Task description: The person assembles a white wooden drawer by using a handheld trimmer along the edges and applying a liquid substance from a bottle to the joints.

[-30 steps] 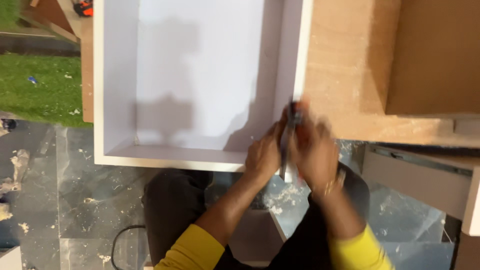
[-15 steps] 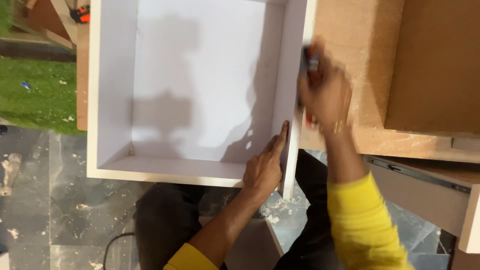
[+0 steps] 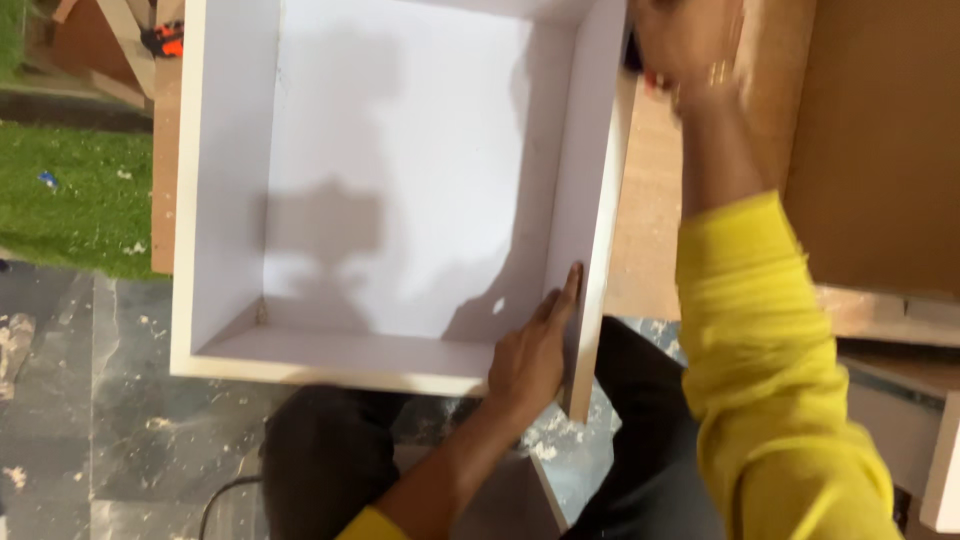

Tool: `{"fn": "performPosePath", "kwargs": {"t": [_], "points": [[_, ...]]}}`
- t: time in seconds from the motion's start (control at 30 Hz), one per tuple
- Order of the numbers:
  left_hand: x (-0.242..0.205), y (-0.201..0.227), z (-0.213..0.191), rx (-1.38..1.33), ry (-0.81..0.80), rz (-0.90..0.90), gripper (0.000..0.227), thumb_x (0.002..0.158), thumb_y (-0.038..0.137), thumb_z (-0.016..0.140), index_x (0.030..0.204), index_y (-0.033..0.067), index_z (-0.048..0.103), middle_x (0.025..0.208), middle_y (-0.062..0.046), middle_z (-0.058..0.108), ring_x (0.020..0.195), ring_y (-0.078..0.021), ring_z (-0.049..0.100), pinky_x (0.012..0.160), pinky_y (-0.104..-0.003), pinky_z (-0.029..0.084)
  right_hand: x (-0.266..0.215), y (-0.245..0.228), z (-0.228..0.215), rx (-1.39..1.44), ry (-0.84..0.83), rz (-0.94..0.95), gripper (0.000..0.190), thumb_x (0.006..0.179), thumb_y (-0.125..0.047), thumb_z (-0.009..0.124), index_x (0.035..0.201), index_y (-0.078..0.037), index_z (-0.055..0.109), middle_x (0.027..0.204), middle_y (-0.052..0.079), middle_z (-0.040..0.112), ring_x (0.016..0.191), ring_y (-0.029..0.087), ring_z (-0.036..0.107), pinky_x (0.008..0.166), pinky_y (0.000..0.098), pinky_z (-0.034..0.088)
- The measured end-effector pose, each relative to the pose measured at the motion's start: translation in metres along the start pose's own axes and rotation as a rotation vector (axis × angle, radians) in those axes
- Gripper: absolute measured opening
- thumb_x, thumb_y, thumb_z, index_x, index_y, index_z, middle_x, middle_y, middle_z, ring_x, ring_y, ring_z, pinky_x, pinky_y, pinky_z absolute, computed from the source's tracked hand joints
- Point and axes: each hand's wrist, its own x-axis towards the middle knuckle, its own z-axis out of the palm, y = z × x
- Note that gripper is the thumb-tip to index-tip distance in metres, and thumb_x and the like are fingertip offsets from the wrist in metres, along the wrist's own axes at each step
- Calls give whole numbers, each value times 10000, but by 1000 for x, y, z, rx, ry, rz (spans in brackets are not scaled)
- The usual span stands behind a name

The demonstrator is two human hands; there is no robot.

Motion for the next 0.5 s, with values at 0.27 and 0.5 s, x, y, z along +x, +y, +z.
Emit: {"fn": "performPosePath", "kwargs": {"t": [0.27,0.5], "points": [[3,-16,23,13,227,168,943,898,-75,500,1639,304,58,1499,-104,554,612,-241,695,407,-339,544,-397,-69,-40,-23,-31,81,670,825,-197,754,1455,-77,558,1086,244,669,833,377,697,673,436,586],[4,-13,22,33,181,106,949,877,-120,469,1629,312,82,1526,-118,523,574,-230,690,390,-310,554,-406,-73,-39,-18,-15,130,707,838,-150,761,1502,-118,518,986,188,653,802,325,685,674,418,595]]}}
